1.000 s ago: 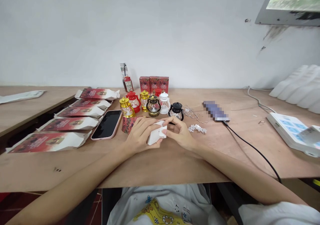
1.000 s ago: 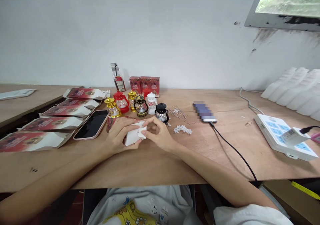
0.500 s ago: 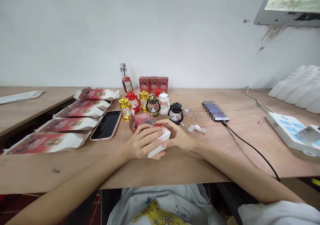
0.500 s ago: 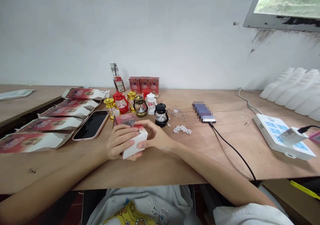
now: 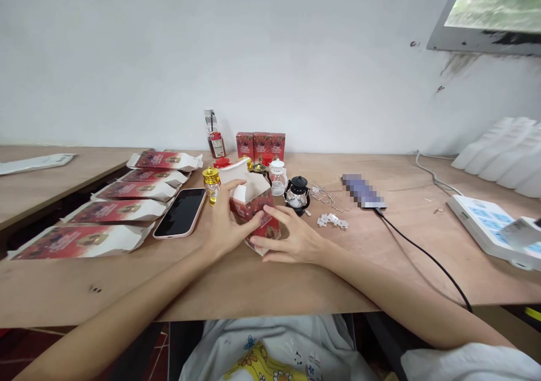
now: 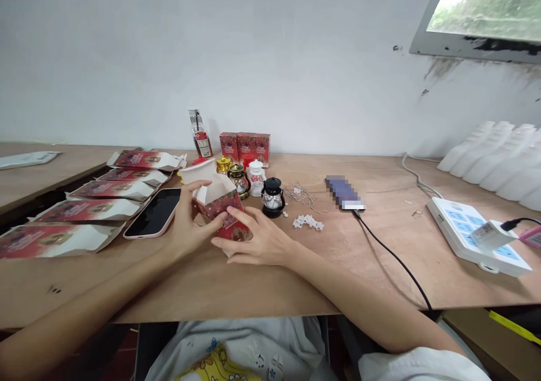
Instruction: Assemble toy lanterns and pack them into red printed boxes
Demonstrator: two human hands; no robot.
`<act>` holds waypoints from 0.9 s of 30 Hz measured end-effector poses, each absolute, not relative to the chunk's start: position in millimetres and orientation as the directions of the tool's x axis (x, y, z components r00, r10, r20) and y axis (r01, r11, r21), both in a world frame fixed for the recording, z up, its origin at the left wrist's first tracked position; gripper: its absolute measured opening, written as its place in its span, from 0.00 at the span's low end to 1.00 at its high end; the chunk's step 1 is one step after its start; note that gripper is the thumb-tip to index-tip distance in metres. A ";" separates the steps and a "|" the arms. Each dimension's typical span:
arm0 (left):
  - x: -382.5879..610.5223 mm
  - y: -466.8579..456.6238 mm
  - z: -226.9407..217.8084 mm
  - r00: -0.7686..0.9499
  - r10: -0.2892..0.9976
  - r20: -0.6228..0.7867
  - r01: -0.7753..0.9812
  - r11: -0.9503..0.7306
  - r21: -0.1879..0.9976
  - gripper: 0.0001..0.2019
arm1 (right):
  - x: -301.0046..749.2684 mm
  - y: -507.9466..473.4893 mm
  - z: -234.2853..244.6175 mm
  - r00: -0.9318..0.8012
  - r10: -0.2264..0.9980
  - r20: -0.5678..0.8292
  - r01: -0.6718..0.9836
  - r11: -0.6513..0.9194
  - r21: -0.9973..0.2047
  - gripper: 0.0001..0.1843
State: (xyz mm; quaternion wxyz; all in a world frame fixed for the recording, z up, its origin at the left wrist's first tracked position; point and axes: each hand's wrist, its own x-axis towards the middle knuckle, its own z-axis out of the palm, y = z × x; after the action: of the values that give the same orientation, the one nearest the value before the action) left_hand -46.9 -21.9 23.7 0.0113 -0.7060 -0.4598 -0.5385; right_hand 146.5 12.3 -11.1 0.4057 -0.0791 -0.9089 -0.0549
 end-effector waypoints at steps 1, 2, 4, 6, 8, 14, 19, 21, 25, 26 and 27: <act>-46.3 -21.7 22.9 -0.009 0.659 0.752 0.651 -0.568 0.504 0.28 | 148.5 13.5 -8.5 -0.601 0.098 0.793 0.246 0.967 0.066 0.21; -45.4 -21.5 21.6 -0.014 0.673 0.740 0.632 -0.567 0.528 0.29 | 151.2 15.5 -5.7 -0.510 0.135 0.850 0.339 0.939 0.055 0.22; -42.8 -20.6 17.3 -0.016 0.685 0.728 0.586 -0.584 0.562 0.31 | 158.1 21.9 -0.3 -0.293 0.275 0.916 0.537 0.840 -0.081 0.23; -38.8 -19.2 10.1 0.003 0.673 0.739 0.553 -0.617 0.560 0.34 | 165.6 31.5 2.9 -0.198 0.445 0.873 0.630 0.740 -0.235 0.27; -34.1 -17.5 1.4 0.047 0.660 0.750 0.527 -0.654 0.542 0.36 | 171.8 42.0 3.2 -0.240 0.591 0.770 0.629 0.699 -0.340 0.30; -27.6 -16.1 -9.9 0.101 0.716 0.691 0.467 -0.647 0.603 0.37 | 180.2 57.7 6.7 -0.268 0.675 0.687 0.468 0.715 -0.520 0.27; -26.7 -18.7 -9.0 0.080 0.774 0.629 0.443 -0.592 0.673 0.38 | 186.3 43.4 51.6 0.107 0.586 0.803 0.212 0.776 -0.594 0.38; -25.6 -19.4 -9.9 0.081 0.784 0.615 0.423 -0.586 0.691 0.37 | 182.6 29.1 73.2 0.080 0.597 0.798 0.093 0.793 -0.603 0.39; -25.0 -19.3 -12.0 0.056 0.794 0.605 0.416 -0.569 0.709 0.38 | 161.9 5.3 94.2 -0.238 0.717 0.655 -0.056 0.663 -0.746 0.34; -25.2 -18.8 -12.5 0.039 0.793 0.608 0.423 -0.564 0.709 0.39 | 156.8 3.7 94.4 -0.275 0.729 0.627 -0.068 0.636 -0.769 0.33; -25.5 -18.3 -13.0 0.024 0.792 0.610 0.427 -0.559 0.711 0.39 | 153.0 4.1 93.6 -0.287 0.735 0.614 -0.072 0.622 -0.779 0.32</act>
State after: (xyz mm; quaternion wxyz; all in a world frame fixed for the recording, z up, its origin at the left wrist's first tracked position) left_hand -25.5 -18.3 -13.0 -0.1679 -0.6954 -0.4382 -0.5442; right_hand 153.0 4.1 93.6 0.5499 -0.2323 -0.7134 0.3672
